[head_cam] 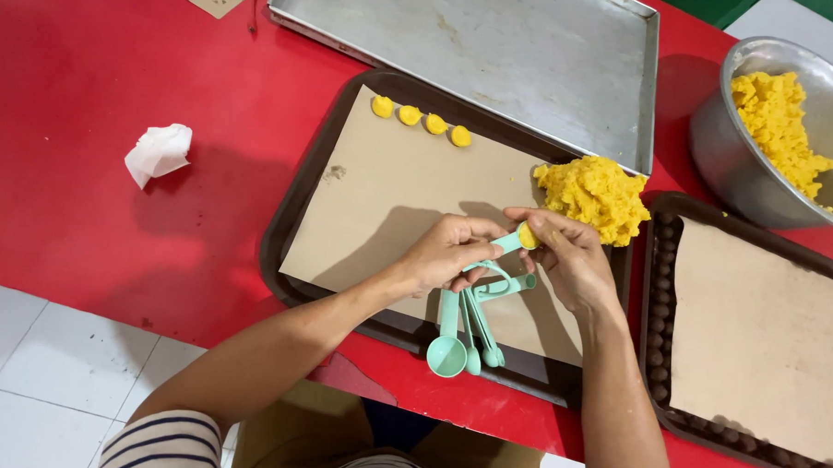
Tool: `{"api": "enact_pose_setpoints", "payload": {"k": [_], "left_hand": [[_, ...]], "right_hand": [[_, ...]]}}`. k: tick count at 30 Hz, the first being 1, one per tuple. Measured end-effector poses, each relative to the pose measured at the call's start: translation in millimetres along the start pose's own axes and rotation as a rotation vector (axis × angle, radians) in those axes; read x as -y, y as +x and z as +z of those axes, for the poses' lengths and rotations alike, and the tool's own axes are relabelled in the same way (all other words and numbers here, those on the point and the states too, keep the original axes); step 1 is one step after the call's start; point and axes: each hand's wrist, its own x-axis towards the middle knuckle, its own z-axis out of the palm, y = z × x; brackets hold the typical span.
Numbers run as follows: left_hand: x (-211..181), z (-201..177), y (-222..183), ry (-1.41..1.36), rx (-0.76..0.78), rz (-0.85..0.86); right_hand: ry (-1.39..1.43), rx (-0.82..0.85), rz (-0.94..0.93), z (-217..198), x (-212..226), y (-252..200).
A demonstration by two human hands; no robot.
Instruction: Portioning yellow dough into uniform sizes using a measuring spoon and placing them on a lined baking tray.
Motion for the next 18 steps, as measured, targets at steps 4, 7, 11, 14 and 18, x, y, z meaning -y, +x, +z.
{"api": "enact_pose_setpoints", "payload": {"k": [4, 7, 11, 14, 18], "left_hand": [[-2.4, 0.5, 0.4, 0.007, -0.019, -0.001], [-3.1, 1.1, 0.5, 0.018, -0.023, 0.007], [2.9, -0.8, 3.8, 0.039, -0.006, 0.022], [0.3, 0.4, 2.0, 0.055, -0.001, 0.024], [-5.3, 1.5, -0.1, 0.084, 0.028, 0.018]], "right_hand": [[-0.094, 0.039, -0.088, 0.1, 4.8, -3.1], [-0.185, 0.062, -0.119, -6.1, 3.4, -2.3], [-0.189, 0.068, -0.126, -7.2, 3.2, -0.8], [-0.201, 0.089, -0.12, -9.9, 5.3, -2.7], [-0.214, 0.077, -0.11, -12.9, 4.8, -1.0]]}}
